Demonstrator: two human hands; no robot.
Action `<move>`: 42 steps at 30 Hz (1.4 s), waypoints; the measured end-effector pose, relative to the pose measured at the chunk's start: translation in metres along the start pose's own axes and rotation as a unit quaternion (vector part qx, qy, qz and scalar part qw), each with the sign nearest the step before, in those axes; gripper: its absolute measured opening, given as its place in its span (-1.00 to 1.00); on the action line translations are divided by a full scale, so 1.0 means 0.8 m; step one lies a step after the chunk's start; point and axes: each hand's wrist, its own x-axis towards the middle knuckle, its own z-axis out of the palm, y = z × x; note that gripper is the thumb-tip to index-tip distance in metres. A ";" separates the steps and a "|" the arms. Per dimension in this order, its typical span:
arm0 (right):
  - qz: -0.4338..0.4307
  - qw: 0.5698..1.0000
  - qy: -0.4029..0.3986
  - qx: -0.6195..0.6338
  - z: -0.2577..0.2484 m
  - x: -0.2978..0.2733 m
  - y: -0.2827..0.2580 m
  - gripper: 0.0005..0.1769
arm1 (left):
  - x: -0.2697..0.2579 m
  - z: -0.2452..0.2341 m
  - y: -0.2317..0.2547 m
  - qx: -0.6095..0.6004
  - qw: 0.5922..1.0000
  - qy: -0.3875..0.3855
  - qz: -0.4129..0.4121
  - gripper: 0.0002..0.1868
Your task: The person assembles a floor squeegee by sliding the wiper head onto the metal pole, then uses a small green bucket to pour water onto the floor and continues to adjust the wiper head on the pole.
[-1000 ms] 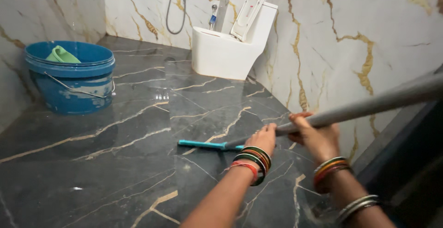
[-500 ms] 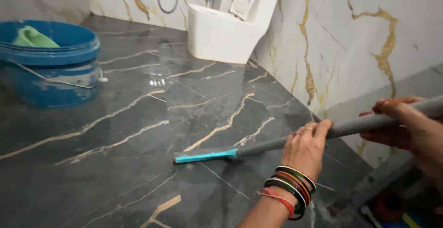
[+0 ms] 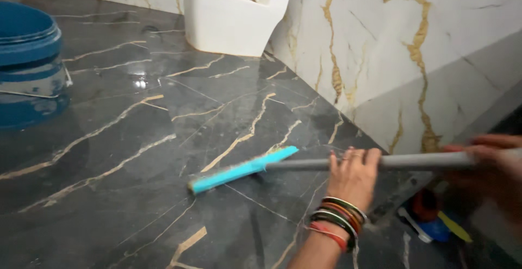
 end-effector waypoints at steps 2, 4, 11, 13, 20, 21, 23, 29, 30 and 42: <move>0.003 0.999 0.039 -0.027 -0.034 0.002 -0.008 -0.67 | -0.002 -0.001 0.031 0.003 0.998 -0.065 -0.006 -0.77; 0.010 0.998 0.049 -0.029 -0.036 0.010 0.002 -0.66 | -0.008 -0.001 0.055 -0.064 0.984 -0.165 -0.009 -0.76; 0.064 0.998 0.013 0.016 -0.001 0.012 0.066 -0.66 | -0.045 0.029 0.001 0.038 0.983 -0.178 -0.014 -0.84; 0.076 0.997 -0.001 0.034 0.012 -0.003 0.084 -0.66 | -0.053 0.035 -0.049 0.100 0.983 -0.155 -0.025 -0.84; 0.033 0.994 -0.085 0.053 0.036 -0.029 0.079 -0.65 | -0.046 0.005 -0.102 0.168 0.967 -0.189 -0.038 -0.84; 0.030 0.994 -0.085 0.058 0.018 -0.019 0.071 -0.65 | -0.035 0.002 -0.081 0.134 0.959 -0.244 -0.048 -0.83; 0.080 0.996 -0.042 0.016 -0.033 0.014 0.065 -0.61 | -0.019 0.000 -0.028 0.136 0.958 -0.251 -0.025 -0.79; 0.178 0.979 -0.101 -0.024 -0.169 0.173 0.105 -0.56 | -0.008 0.023 0.086 0.090 0.954 -0.285 -0.010 -0.79; 0.178 0.978 -0.103 -0.024 -0.172 0.175 0.117 -0.56 | -0.014 0.030 0.089 0.073 0.949 -0.305 -0.019 -0.80; 0.083 0.992 -0.097 -0.019 0.008 -0.037 0.087 -0.68 | -0.085 0.045 -0.091 0.170 0.968 -0.162 -0.089 -0.83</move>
